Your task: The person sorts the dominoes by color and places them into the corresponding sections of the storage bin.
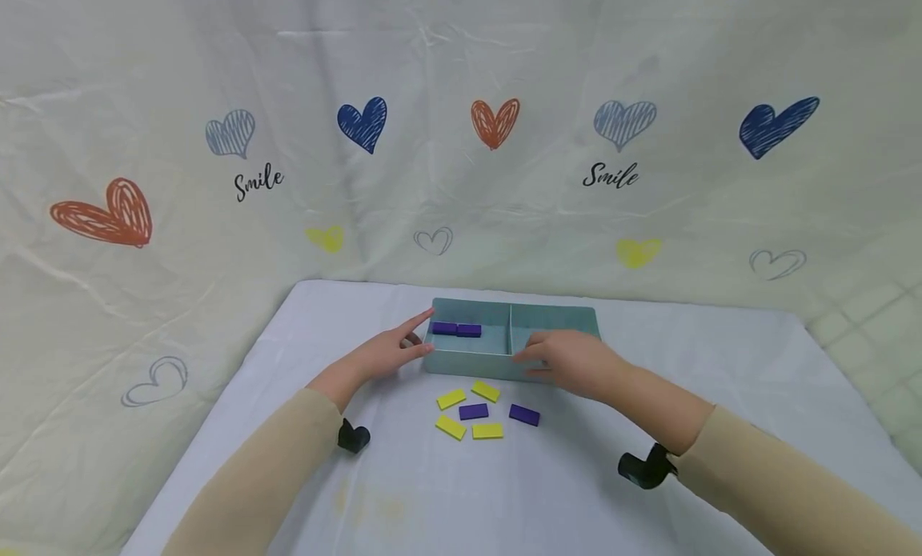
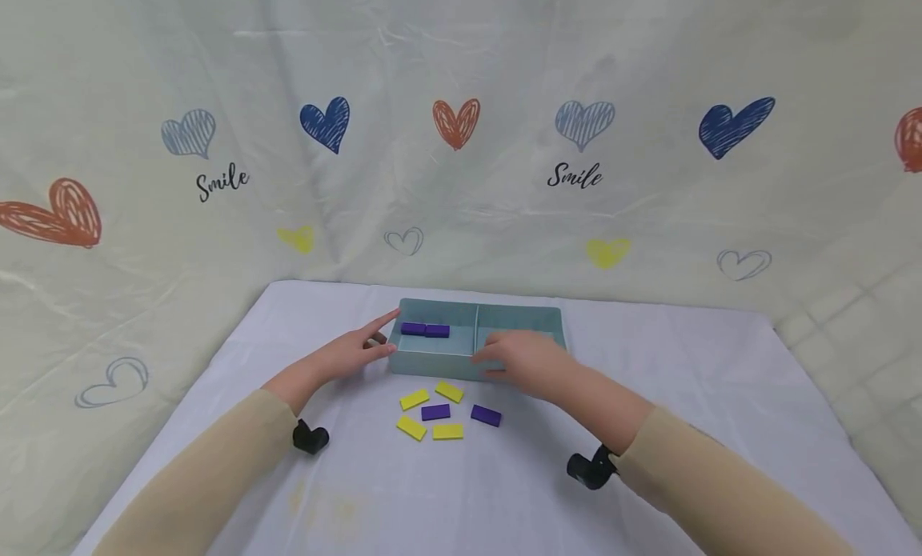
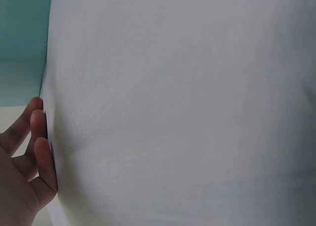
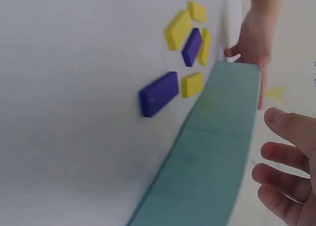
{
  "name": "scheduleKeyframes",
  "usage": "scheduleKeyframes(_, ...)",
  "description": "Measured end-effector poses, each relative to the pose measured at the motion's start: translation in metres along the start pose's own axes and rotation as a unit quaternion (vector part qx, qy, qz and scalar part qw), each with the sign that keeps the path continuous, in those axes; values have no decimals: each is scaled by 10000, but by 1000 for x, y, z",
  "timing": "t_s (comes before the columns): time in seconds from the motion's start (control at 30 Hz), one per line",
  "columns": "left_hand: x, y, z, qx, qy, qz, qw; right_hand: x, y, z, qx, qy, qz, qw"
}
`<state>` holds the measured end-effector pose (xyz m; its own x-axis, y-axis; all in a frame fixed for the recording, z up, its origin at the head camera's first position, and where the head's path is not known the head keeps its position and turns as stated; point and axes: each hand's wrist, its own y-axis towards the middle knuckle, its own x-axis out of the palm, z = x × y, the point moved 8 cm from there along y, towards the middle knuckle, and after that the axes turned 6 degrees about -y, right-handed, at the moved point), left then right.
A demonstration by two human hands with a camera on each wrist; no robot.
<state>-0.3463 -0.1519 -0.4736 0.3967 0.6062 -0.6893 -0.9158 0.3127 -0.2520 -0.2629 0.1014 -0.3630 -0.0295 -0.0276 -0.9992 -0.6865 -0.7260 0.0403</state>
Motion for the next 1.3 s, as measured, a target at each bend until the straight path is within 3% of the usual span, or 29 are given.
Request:
scheduleKeyframes(0.27,0,0,-1,-22,-8,6,10000,18,-17,-8,-138,332,-139,9993)
scheduleKeyframes(0.5,0,-1,-2,-53,-24,2,10000,41,-17,-8,244,636,-621,9957)
scheduleKeyframes(0.67,1,-1,-3,-83,-22,0,10000,63,-14,-6,502,568,-985,9922)
scheduleKeyframes(0.97,3,2,-3,-33,-29,3,10000,79,-16,-9,441,397,-1047,9927)
scheduleKeyframes(1.3,0,-2,1,-66,9,83,9999,73,-18,-11,268,438,-781,9956)
